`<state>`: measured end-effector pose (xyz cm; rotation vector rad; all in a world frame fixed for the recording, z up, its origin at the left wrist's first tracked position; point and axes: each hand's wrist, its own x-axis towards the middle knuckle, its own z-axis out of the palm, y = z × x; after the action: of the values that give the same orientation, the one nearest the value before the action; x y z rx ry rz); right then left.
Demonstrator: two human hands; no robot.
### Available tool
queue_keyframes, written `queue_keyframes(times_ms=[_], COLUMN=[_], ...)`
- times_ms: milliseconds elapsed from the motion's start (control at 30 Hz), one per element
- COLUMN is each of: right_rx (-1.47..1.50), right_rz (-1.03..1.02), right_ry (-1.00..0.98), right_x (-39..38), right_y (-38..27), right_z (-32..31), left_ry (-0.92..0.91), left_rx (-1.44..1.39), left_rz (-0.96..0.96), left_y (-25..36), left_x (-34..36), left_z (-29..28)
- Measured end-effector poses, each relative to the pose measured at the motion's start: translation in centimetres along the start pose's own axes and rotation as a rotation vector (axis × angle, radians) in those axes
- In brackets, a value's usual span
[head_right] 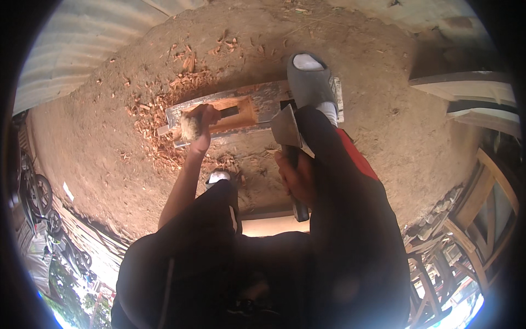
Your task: The person uses a small axe to repeatedly strike and carve a rectangular wooden block placed on the ground. Wood shavings accumulate around the block as the person continues to shape the wood by hand.
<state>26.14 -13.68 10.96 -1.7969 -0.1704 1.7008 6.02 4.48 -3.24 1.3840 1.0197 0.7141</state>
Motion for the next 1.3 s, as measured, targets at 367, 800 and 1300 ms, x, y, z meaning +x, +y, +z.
queue_keyframes(times_ms=[367, 800, 1300], right_rx=[-0.028, -0.010, 0.046], right_rz=[-0.016, -0.053, -0.225], right_ry=[-0.006, -0.001, 0.083], right_x=[0.3, 0.5, -1.0], right_y=[1.1, 0.3, 0.3], right_z=[-0.7, -0.1, 2.1], left_ry=[-0.126, -0.079, -0.243], left_rx=[0.414, 0.033, -0.271], left_rz=[0.036, -0.094, 0.112], left_y=[-4.9, 2.6, -1.0], left_x=[-2.2, 1.9, 2.7], left_z=[-7.8, 3.6, 9.8])
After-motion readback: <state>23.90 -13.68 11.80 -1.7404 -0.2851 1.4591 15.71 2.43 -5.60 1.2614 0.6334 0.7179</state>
